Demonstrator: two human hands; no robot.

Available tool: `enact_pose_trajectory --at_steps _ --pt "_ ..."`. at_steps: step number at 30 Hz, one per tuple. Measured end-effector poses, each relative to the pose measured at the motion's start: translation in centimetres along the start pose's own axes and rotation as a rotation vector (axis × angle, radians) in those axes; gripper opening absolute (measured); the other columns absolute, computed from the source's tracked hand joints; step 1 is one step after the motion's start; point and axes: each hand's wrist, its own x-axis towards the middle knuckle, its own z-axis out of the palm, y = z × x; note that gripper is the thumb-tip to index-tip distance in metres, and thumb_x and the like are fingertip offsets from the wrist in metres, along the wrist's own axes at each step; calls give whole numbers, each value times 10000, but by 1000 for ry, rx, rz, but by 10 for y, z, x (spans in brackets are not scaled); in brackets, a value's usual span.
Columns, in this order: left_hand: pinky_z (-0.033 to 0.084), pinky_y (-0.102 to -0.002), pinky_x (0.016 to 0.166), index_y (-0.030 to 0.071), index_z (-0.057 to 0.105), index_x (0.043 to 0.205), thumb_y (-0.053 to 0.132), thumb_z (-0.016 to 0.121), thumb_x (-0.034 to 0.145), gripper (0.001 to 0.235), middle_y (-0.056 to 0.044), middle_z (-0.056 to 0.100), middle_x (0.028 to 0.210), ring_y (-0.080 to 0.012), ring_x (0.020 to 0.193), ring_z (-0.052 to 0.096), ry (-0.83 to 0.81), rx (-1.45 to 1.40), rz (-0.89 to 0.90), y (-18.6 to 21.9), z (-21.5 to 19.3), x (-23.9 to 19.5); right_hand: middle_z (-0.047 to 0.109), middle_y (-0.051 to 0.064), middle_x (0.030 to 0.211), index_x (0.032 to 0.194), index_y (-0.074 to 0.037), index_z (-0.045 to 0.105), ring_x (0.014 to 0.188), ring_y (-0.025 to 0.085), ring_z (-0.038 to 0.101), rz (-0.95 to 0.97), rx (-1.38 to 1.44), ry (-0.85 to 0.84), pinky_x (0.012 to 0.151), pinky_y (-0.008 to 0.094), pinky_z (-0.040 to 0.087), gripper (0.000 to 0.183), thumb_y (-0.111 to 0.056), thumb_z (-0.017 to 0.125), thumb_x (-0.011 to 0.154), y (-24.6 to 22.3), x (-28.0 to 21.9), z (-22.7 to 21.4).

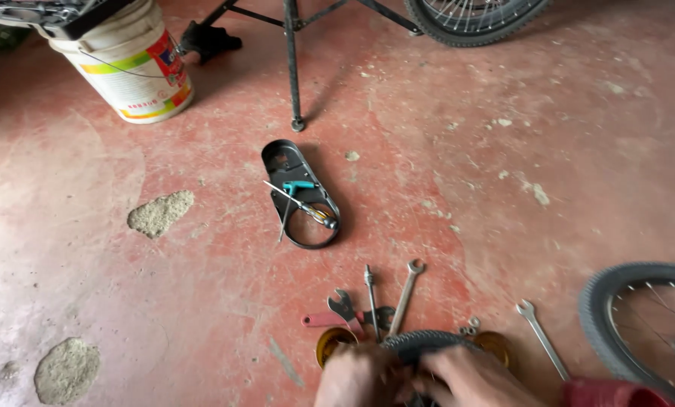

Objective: The person applies red grease to ball bearings and places them into a bicycle wheel hub. They then insert a metal cone and use a screwdriver to adjust the components inside the hub.

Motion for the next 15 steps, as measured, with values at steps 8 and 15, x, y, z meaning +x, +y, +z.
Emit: enact_pose_trajectory --at_steps 8,15 --pt "466 -326 723 -23 647 1038 280 541 863 366 -116 683 1039 -210 885 610 340 -1101 -918 -38 -67 139 627 95 985 970 -50 614 793 205 633 -450 264 463 698 347 533 176 -80 480 860 -85 169 -57" --pt "440 -335 699 -26 657 1024 280 514 897 361 -132 667 1032 -227 910 582 380 -1262 -1031 -63 -62 140 417 179 1316 1330 -66 334 1043 376 477 -308 -63 658 800 506 473 562 -115 539 809 -130 296 -47"
